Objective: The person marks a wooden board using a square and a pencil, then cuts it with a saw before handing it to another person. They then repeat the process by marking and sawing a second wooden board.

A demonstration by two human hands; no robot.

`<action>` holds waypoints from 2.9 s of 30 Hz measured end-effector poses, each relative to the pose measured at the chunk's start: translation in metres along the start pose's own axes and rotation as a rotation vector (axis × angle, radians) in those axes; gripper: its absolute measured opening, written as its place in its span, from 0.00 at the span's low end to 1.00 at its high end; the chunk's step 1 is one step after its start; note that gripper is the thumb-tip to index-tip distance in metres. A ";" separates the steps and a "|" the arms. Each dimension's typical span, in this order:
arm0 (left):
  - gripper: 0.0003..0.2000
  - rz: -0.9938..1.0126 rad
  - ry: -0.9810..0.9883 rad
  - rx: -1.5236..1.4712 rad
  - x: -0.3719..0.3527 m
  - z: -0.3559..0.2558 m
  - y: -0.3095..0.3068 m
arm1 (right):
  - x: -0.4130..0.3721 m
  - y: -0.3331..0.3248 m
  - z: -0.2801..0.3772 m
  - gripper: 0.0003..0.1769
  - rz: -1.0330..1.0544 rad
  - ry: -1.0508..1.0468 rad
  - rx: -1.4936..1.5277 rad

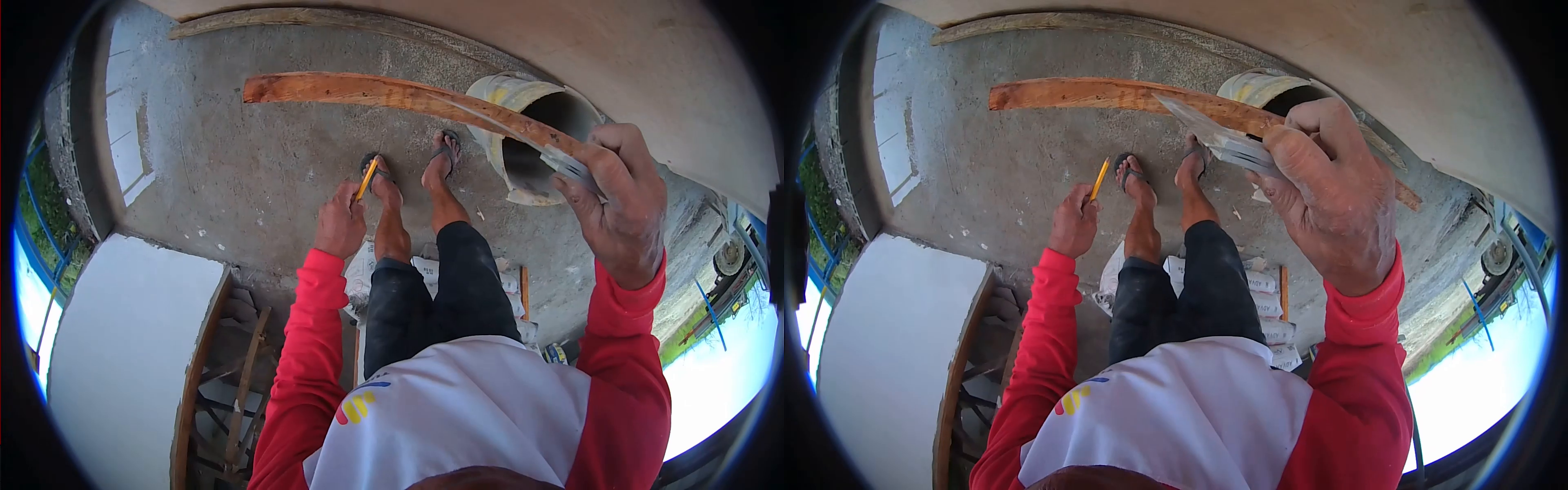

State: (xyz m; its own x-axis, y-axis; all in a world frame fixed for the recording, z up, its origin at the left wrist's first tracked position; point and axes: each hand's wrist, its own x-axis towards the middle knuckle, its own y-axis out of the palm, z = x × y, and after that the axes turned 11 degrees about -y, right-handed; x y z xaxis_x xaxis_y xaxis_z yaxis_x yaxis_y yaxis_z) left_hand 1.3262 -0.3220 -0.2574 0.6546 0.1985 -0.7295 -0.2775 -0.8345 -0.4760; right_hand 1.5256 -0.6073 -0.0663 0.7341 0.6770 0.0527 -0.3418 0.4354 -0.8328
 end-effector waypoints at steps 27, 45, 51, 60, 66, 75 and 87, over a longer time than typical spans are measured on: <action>0.11 -0.209 0.260 0.297 0.084 -0.148 -0.056 | 0.005 0.243 -0.135 0.26 0.254 0.049 0.176; 0.09 -0.003 0.170 0.788 0.162 -0.209 -0.029 | 0.011 0.238 -0.134 0.28 0.346 0.072 0.222; 0.09 0.135 0.196 0.930 0.195 -0.229 -0.014 | 0.015 0.233 -0.133 0.34 0.414 0.101 0.238; 0.10 0.416 0.258 0.747 0.163 -0.266 -0.097 | 0.007 0.242 -0.135 0.26 0.312 0.059 0.206; 0.12 0.073 0.473 -0.489 0.042 -0.215 -0.164 | -0.018 0.195 -0.125 0.27 0.107 0.112 0.161; 0.10 0.726 1.041 -1.220 -0.118 -0.355 -0.134 | -0.087 0.078 -0.058 0.27 -0.095 0.366 0.142; 0.17 1.462 1.243 -0.800 -0.241 -0.518 -0.211 | -0.162 0.017 0.096 0.28 -0.427 0.758 0.144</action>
State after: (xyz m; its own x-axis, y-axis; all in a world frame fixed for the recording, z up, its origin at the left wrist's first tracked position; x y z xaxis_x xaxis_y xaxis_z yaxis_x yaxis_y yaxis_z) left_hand 1.5919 -0.4597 0.2734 0.3996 -0.7555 0.5191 -0.8418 -0.0782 0.5341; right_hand 1.3444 -0.6529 -0.0366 0.9903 -0.1141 -0.0788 0.0175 0.6668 -0.7450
